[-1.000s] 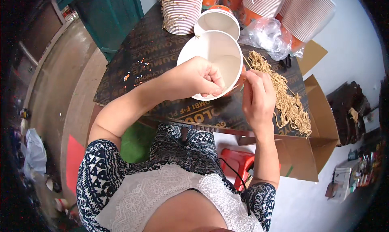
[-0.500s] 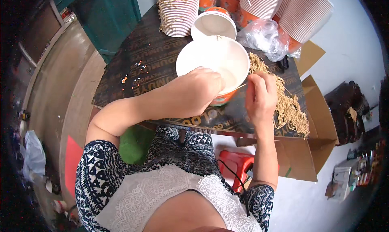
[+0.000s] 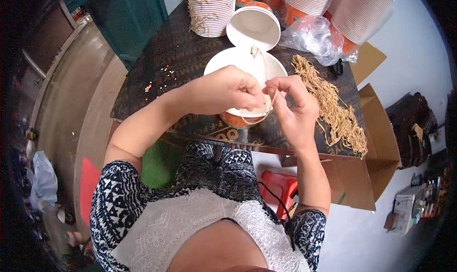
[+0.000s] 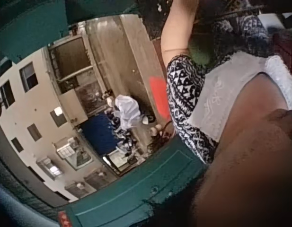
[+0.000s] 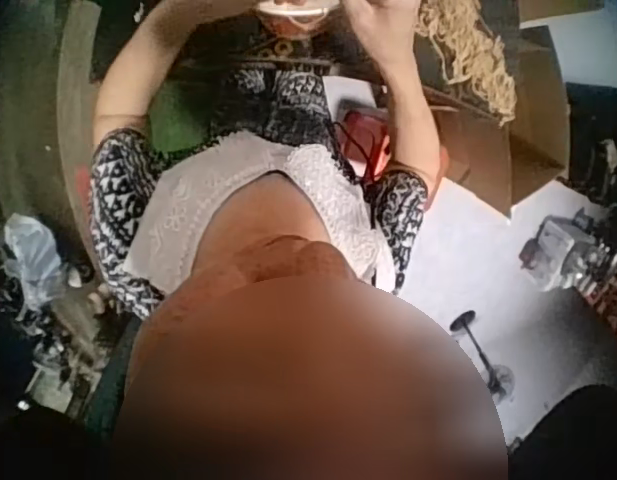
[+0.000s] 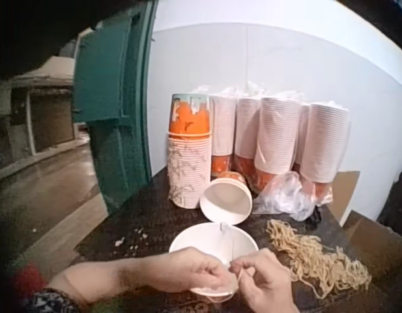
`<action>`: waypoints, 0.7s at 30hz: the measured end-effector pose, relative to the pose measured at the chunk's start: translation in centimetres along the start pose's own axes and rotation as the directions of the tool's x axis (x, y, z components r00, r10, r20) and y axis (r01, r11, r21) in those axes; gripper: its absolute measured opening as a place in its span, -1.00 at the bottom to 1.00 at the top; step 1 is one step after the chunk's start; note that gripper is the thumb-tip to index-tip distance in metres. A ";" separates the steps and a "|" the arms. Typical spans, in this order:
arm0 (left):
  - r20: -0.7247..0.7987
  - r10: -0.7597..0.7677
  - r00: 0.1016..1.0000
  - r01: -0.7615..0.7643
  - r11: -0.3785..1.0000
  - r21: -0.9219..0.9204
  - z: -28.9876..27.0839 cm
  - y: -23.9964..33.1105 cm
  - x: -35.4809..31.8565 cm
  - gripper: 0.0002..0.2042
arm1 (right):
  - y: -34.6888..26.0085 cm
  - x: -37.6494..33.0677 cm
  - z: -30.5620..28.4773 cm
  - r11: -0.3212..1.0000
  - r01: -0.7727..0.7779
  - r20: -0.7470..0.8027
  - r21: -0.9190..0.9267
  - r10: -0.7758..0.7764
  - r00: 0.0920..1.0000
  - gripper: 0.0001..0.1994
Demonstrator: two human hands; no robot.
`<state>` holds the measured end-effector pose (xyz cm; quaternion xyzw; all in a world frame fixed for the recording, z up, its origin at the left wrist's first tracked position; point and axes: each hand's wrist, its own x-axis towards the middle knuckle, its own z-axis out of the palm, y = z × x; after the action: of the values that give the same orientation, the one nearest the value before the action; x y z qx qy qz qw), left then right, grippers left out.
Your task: Attaching strings to paper buckets at a workstation.
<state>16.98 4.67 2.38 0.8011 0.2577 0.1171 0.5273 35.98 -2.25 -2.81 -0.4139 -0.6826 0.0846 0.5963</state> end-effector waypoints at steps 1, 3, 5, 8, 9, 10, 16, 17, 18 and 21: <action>-0.001 0.000 1.000 0.000 1.000 -0.002 -0.2 -0.1 0.2 -0.85 | -0.2 0.0 0.1 0.995 -0.090 0.041 0.047 0.088 0.995 -0.83; 0.097 0.002 0.995 0.004 0.998 -0.060 -0.2 -0.1 0.5 -0.85 | -0.2 0.0 0.1 0.986 -0.153 0.056 0.069 0.149 0.987 -0.83; 0.093 -0.022 0.995 0.029 0.996 -0.080 0.1 0.0 0.7 -0.83 | 0.0 0.4 0.0 0.996 -0.086 0.045 0.028 0.085 0.995 -0.84; 0.088 -0.016 0.996 0.023 0.997 -0.076 0.8 -0.5 1.0 -0.81 | -0.4 1.5 0.4 0.997 -0.079 0.047 -0.004 0.079 0.996 -0.85; 0.082 0.014 0.997 -0.010 0.999 -0.051 0.9 -0.6 1.2 -0.80 | -0.6 1.9 0.5 0.997 -0.081 0.058 -0.019 0.081 0.995 -0.86; 0.082 0.015 0.997 -0.010 0.999 -0.053 1.0 -0.6 1.3 -0.80 | -0.9 2.3 0.7 0.995 -0.094 0.068 -0.036 0.096 0.993 -0.85; 0.111 0.063 0.992 -0.055 0.996 -0.073 1.3 -0.1 1.6 -0.86 | 0.4 3.8 0.6 0.992 -0.105 0.102 -0.063 0.111 0.988 -0.81; 0.119 0.000 0.993 0.010 0.997 -0.080 1.1 -0.1 1.6 -0.87 | 0.9 4.1 0.3 0.986 -0.139 0.125 -0.093 0.150 0.981 -0.74; 0.129 -0.063 0.990 0.074 0.993 -0.087 1.0 0.0 1.6 -0.87 | 1.2 3.9 -0.2 0.984 -0.121 0.114 -0.134 0.137 0.984 -0.68; 0.090 -0.024 0.996 0.041 0.979 -0.199 0.7 -0.1 1.3 -0.88 | -0.3 2.3 -1.7 0.969 -0.123 0.108 -0.215 0.149 0.983 -0.66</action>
<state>18.36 4.88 1.85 0.7440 0.2344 0.0988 0.6178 37.50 -1.56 -0.41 -0.5138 -0.6930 0.0791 0.4995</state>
